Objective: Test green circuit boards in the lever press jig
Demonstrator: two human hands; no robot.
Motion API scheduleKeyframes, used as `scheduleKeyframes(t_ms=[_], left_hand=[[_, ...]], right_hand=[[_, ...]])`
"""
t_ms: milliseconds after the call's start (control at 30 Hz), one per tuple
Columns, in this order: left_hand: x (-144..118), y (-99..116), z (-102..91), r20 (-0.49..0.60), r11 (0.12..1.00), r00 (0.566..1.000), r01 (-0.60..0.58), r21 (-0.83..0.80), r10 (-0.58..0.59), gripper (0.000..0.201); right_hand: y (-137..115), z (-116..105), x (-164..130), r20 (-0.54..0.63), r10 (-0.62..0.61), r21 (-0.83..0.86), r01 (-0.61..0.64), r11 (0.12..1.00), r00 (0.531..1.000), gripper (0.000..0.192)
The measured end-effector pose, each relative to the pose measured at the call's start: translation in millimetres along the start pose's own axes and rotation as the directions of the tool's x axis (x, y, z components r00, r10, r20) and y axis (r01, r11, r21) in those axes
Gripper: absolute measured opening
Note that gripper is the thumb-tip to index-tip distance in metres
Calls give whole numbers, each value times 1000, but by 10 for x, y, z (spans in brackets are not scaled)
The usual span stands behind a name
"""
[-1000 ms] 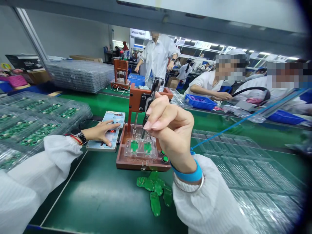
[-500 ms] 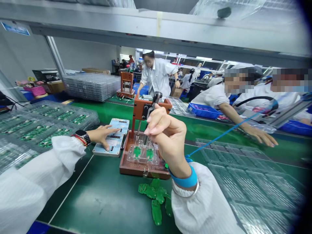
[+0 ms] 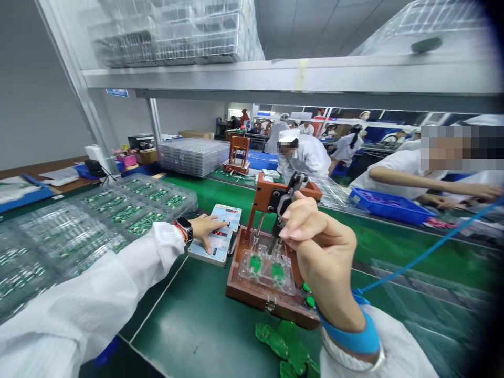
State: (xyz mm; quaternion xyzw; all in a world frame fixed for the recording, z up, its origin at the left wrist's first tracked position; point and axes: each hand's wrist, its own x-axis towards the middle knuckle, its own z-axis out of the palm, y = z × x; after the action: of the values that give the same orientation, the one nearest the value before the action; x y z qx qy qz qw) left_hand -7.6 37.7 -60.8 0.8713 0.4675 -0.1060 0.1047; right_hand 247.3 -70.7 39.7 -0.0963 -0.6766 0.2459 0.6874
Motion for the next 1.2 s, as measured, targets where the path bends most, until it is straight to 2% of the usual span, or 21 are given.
scheduleKeyframes(t_ms=[133, 200, 233, 267, 300, 400, 500, 567, 667, 767, 1000, 1200], left_hand=[[-154, 52, -49, -45, 1000, 999, 22, 4, -22, 102], [-374, -16, -134, -180, 994, 980, 66, -83, -80, 92], [-522, -83, -188, -268, 985, 955, 87, -147, -125, 86], [-689, -167, -241, -364, 963, 910, 111, -245, -197, 79], [-867, -262, -289, -399, 946, 878, 152, -287, -262, 71], [-1363, -545, -346, -438, 890, 792, 276, -364, -425, 58], [-1622, -733, -230, -438, 845, 739, 340, -413, -512, 56], [-1637, -800, -93, -425, 829, 732, 351, -435, -532, 57], [-1526, -850, 94, -405, 819, 738, 349, -455, -540, 60], [-1394, -882, 199, -417, 804, 710, 368, -467, -568, 59], [-1288, -960, 265, -452, 759, 626, 400, -513, -635, 55], [-1293, -1033, 270, -412, 710, 612, 387, -589, -675, 70]], right_hand=[[17, -9, 1, -2, -13, -8, 13, 1000, 1000, 23], [26, -5, 3, -15, -28, -8, 28, 1000, 1000, 22], [31, 1, 4, -21, -36, -8, 36, 999, 999, 22], [36, 8, 4, -28, -44, -8, 44, 999, 999, 22], [41, 17, 4, -35, -51, -9, 50, 999, 998, 22], [56, 46, 3, -58, -53, -16, 52, 999, 997, 22], [64, 65, 2, -74, -48, -22, 47, 999, 996, 22], [60, 69, 0, -91, -40, -39, 37, 999, 995, 21], [44, 68, -3, -107, -18, -67, 10, 998, 994, 21], [26, 69, -2, -105, -12, -72, 5, 997, 994, 21], [24, 77, 0, -91, -43, -65, 38, 997, 995, 21], [18, 85, -2, -105, -41, -87, 32, 996, 994, 22]])
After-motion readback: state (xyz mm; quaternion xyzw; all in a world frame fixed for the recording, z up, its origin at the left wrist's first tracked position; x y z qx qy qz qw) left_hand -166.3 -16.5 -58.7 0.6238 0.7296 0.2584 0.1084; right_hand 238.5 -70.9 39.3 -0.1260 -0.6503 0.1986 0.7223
